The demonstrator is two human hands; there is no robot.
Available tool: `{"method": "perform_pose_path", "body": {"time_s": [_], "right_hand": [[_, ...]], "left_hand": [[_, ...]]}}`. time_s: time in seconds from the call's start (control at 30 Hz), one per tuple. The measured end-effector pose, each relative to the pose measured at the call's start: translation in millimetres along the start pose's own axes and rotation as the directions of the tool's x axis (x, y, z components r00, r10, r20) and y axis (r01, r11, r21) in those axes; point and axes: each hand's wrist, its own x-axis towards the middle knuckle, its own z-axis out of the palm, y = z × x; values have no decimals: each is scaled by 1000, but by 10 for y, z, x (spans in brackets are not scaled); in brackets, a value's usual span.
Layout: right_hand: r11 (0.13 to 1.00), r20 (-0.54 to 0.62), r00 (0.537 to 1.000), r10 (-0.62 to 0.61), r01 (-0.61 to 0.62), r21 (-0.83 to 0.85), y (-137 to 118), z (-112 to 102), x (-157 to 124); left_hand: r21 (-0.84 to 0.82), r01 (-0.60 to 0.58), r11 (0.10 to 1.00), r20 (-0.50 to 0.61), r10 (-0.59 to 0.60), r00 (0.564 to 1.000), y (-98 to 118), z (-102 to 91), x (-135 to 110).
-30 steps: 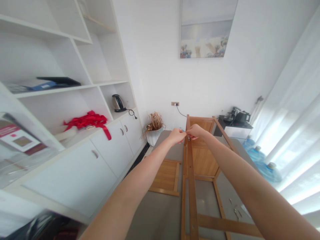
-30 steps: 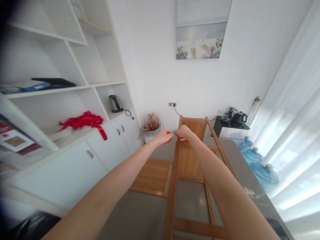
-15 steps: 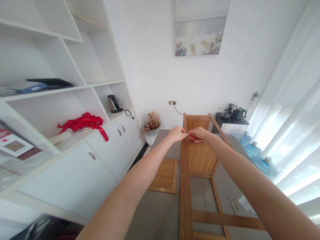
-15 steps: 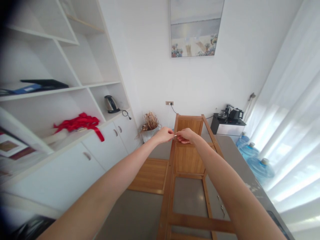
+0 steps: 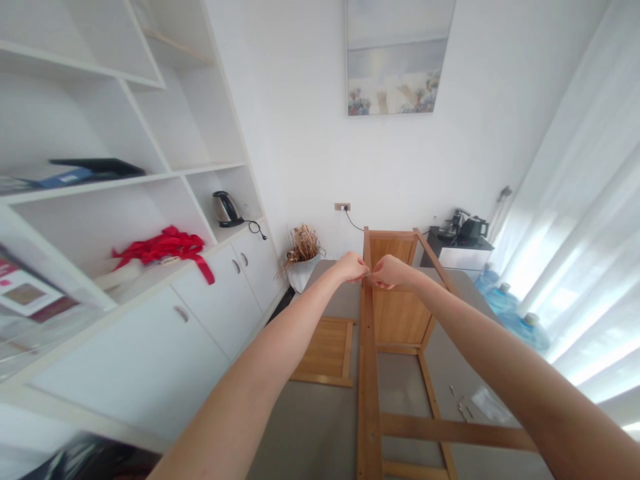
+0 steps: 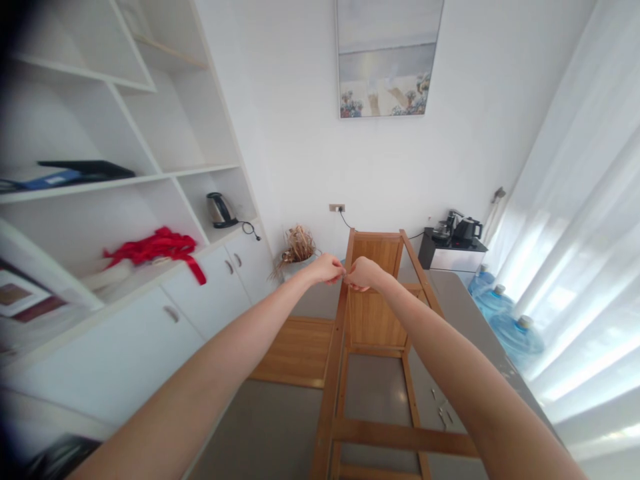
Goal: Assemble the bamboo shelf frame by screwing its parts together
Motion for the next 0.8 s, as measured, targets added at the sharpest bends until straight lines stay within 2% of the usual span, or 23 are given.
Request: {"method": "perform_pose_path", "body": {"time_s": [0.3,0.5,0.63,0.8], "right_hand": [[998,48,999,10,-13,62,-34,71,89],[997,48,997,-58,56,47,21,58,22],[998,18,998,-58,58,25,40,56,13],[996,48,995,-84,83,17,49,23,-5]], "left_hand": [[31,59,998,42,-60,997,17,-43,-77],[187,16,982,81,-31,996,164,-64,-11],[273,20,962,90,-47,995,217,-72,-17],[343,6,939,113,-47,992,257,-56,-41]]}}
